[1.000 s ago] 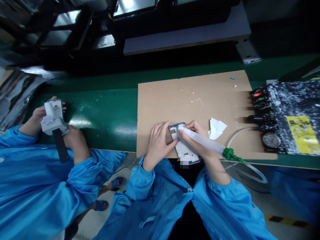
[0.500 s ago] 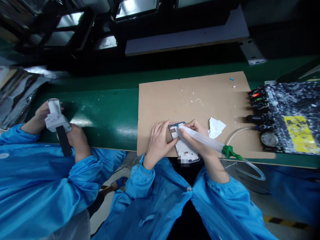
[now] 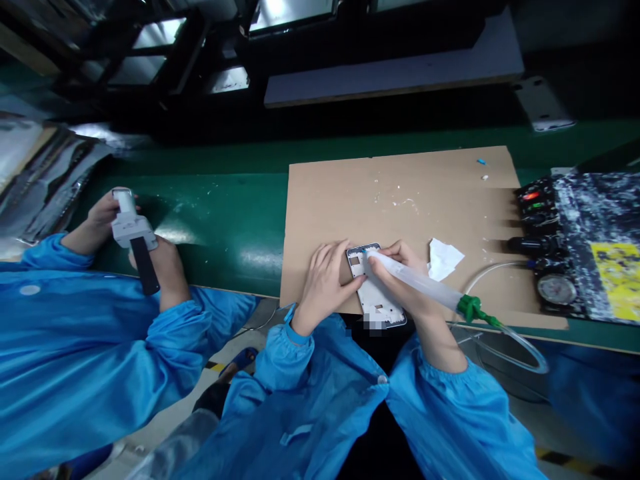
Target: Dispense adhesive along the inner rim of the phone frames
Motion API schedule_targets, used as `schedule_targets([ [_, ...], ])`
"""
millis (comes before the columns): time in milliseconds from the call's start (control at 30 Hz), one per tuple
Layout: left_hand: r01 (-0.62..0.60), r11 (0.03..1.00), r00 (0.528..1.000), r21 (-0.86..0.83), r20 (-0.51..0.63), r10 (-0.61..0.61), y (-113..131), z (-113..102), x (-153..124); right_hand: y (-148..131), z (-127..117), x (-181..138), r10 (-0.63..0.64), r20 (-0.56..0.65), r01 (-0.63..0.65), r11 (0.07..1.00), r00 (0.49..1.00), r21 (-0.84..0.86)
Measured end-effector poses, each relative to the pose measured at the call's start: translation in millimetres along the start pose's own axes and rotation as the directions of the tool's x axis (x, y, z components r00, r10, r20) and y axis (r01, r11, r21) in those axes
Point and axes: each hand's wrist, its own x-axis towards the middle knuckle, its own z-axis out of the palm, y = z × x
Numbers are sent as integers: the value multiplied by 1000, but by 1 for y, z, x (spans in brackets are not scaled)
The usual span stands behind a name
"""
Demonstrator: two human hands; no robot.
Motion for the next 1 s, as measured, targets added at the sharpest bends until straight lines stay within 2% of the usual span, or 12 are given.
schedule_targets([
  [667, 13, 1000, 1000, 11, 14, -13, 1, -1, 0, -8, 1, 0, 59, -27, -59, 998, 998, -1],
  [1000, 6, 1000, 1000, -9, 1, -6, 3, -2, 1, -12, -1, 0, 32, -35, -32, 999, 999, -1],
])
